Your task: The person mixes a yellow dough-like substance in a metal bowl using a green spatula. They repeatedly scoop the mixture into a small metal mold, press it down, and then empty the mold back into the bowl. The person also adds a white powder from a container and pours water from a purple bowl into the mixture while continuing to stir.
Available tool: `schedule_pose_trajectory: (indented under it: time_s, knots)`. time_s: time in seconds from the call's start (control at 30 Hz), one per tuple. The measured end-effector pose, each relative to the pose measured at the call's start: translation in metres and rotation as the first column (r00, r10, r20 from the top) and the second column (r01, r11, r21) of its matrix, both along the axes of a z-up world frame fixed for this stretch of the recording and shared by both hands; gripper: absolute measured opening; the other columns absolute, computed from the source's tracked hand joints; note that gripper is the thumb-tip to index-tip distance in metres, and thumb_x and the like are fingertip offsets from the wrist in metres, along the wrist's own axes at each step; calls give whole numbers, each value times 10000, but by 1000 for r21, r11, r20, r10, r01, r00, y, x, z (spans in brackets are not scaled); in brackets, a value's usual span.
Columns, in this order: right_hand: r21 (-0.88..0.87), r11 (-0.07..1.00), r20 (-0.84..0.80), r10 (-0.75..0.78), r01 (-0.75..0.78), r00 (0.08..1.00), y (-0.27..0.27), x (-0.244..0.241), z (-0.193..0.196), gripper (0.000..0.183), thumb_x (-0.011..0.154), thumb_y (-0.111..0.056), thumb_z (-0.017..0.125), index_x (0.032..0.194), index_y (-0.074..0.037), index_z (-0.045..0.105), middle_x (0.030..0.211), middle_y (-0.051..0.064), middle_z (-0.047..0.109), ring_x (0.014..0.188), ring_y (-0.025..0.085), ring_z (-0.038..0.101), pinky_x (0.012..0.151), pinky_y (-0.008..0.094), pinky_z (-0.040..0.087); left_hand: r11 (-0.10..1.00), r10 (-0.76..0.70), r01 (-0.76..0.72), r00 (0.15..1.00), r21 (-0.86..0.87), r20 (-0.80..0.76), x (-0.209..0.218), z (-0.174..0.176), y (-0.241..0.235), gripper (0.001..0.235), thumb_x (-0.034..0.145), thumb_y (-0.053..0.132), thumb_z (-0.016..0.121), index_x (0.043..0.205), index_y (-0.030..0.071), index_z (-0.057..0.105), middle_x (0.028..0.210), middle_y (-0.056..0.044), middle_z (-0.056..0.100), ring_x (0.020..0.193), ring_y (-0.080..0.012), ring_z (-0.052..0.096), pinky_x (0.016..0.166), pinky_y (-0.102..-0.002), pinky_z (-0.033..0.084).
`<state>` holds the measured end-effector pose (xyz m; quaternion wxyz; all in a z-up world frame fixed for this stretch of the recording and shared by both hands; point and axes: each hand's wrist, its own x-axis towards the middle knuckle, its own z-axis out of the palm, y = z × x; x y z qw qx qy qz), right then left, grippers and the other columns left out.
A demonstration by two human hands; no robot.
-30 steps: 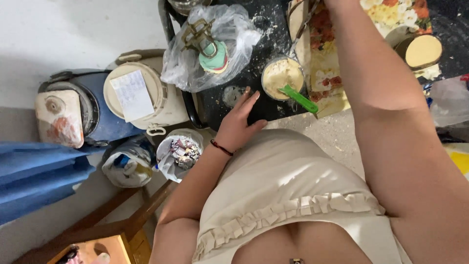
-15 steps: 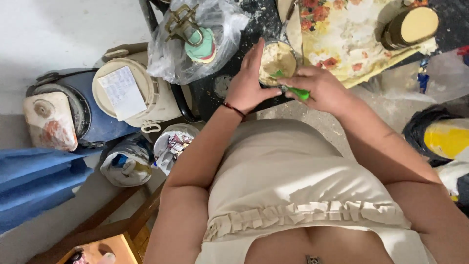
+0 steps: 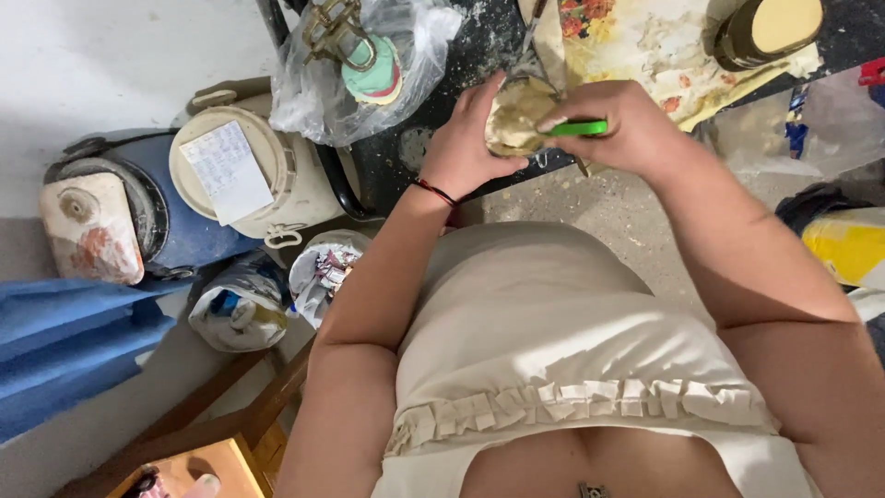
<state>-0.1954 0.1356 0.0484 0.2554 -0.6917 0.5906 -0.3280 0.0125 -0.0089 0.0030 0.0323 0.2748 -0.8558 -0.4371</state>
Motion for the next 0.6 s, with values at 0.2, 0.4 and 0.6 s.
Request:
schedule_pose_trajectory:
  time_s: [0.2, 0.4, 0.6]
  knots:
    - [0, 992, -40, 124, -124, 991, -14, -1, -10, 186, 953, -65, 828, 1132, -78, 776, 1007, 97, 786, 808, 189, 742, 774, 291, 624, 1000, -7, 7, 1000, -28, -14, 1, -11, 8, 1188, 757, 404, 983, 1616, 258, 176, 1612, -192, 460, 774, -243, 759, 471, -346, 579]
    - [62, 985, -40, 165, -163, 985, -42, -28, -15, 148, 1020, -44, 769, 1166, -67, 771, 1024, 95, 770, 790, 167, 715, 774, 294, 600, 999, 14, -15, 1000, 49, 27, 0, 0, 8, 1168, 759, 355, 969, 1612, 257, 176, 1628, -193, 417, 975, -285, 752, 526, -362, 612]
    - [150, 984, -12, 102, -99, 995, -11, -32, -22, 88, 1036, -54, 707, 1106, -31, 754, 877, 73, 741, 669, 132, 685, 627, 234, 590, 993, 36, -39, 999, 108, 32, -3, -8, 10, 1214, 746, 313, 967, 1620, 292, 125, 1637, -189, 378, 1045, -329, 745, 563, -410, 640]
